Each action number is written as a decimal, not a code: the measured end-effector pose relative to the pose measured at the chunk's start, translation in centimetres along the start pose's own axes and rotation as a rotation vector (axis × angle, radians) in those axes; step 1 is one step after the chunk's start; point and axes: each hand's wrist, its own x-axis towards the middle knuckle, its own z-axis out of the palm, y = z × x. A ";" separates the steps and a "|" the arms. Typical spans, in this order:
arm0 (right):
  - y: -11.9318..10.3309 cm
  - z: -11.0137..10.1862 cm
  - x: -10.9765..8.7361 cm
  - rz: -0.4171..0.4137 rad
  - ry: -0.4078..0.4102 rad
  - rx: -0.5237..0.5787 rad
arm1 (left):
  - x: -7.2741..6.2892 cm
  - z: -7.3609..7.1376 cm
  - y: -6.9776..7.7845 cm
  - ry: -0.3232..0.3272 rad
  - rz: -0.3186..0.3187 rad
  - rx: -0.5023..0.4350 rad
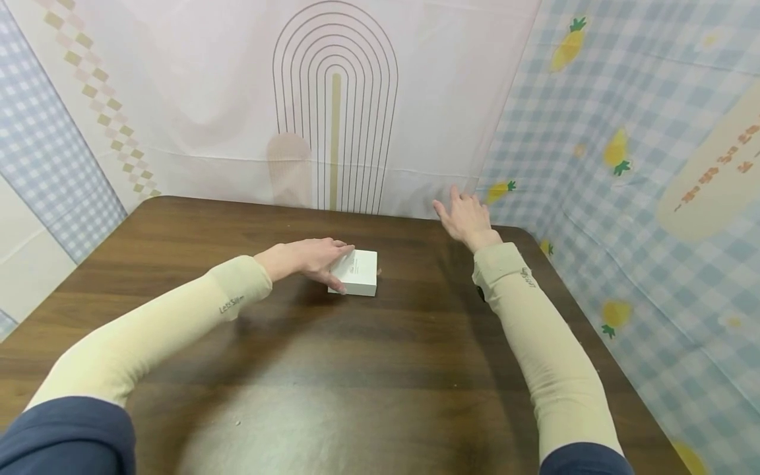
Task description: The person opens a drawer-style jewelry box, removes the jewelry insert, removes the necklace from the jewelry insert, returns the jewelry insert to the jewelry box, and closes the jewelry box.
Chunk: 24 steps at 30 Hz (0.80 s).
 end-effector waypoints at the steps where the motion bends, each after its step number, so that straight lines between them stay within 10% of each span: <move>1: 0.0 0.0 0.0 0.001 0.000 0.001 | 0.1 0.0 0.1 0.003 0.003 0.006; 24: -1.2 0.2 0.1 -0.013 -0.001 0.030 | 0.5 -0.9 0.9 -0.011 -0.075 0.010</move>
